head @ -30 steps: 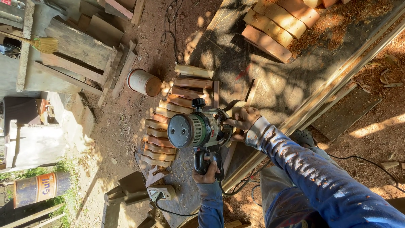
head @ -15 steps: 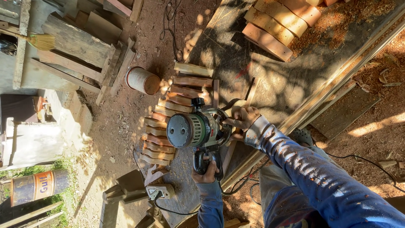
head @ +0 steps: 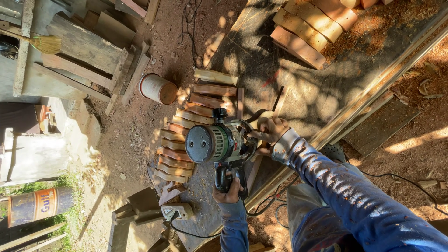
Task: Use a handheld power router to shape the edges of small wooden furniture components.
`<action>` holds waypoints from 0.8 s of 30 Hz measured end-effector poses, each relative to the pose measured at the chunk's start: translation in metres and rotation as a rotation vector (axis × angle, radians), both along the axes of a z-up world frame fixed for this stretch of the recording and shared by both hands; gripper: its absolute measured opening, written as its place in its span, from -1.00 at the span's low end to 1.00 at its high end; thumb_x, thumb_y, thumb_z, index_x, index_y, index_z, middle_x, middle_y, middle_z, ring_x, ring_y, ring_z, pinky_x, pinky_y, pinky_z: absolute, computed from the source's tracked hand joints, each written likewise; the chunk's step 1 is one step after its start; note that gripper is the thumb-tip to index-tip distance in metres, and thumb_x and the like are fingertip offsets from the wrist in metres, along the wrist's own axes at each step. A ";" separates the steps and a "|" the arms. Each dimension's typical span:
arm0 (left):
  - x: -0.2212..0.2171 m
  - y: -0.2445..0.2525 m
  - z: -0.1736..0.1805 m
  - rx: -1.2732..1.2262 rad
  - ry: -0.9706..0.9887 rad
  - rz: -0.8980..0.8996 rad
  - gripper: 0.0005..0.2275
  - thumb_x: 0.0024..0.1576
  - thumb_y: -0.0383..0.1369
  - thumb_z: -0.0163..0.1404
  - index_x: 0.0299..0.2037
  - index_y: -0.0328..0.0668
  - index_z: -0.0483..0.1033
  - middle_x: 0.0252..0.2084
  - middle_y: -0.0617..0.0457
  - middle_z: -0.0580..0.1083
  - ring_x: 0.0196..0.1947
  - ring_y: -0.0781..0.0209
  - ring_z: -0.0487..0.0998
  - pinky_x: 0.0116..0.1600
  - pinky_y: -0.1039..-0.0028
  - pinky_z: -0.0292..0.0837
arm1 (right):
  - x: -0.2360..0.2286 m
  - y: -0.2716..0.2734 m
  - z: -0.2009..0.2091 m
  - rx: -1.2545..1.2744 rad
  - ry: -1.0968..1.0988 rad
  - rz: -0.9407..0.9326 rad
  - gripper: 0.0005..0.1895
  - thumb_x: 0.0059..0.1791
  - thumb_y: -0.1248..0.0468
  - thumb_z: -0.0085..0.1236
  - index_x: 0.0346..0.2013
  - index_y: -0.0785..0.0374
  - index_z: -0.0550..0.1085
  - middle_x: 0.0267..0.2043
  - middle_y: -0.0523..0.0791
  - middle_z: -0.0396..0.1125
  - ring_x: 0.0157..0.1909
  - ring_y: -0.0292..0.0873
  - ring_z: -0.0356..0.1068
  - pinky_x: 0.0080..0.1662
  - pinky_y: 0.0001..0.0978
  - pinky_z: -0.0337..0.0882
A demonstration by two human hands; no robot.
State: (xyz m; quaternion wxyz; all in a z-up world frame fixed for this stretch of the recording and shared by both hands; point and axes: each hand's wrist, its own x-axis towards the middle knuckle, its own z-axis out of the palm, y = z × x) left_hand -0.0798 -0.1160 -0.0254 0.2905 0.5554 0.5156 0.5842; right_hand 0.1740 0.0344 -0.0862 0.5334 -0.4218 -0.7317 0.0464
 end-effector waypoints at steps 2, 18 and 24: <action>0.014 0.007 0.020 0.011 0.000 -0.005 -0.76 0.09 -0.56 0.19 -0.04 -0.39 0.54 -0.66 -0.16 0.55 -0.72 0.13 0.61 -0.58 0.45 0.58 | 0.000 0.004 -0.005 -0.007 0.011 0.010 -0.24 -0.17 -0.50 0.00 0.20 -0.31 0.48 -0.06 -0.19 0.20 -0.01 -0.03 0.25 0.14 -0.01 0.23; -0.011 -0.070 0.135 -0.332 0.257 0.386 -0.67 -0.10 -0.43 0.31 -0.10 -0.29 0.63 -0.44 0.01 0.67 -0.60 0.26 0.56 -0.46 0.48 0.50 | 0.023 -0.016 0.086 -0.044 -0.202 -0.030 -0.12 -0.10 -0.42 -0.12 0.31 0.05 0.34 0.33 0.03 0.12 0.38 0.10 0.08 0.40 0.19 -0.29; -0.050 -0.075 0.132 -0.614 0.462 0.370 -0.76 -0.03 -0.25 0.28 -0.24 -0.18 0.63 -0.55 0.07 0.63 -0.69 0.26 0.52 -0.58 0.43 0.50 | 0.029 0.046 0.141 -0.804 -0.943 0.336 0.14 -0.33 -0.29 0.44 0.42 -0.18 0.10 0.41 -0.35 0.15 0.37 -0.30 0.19 0.56 0.06 -0.46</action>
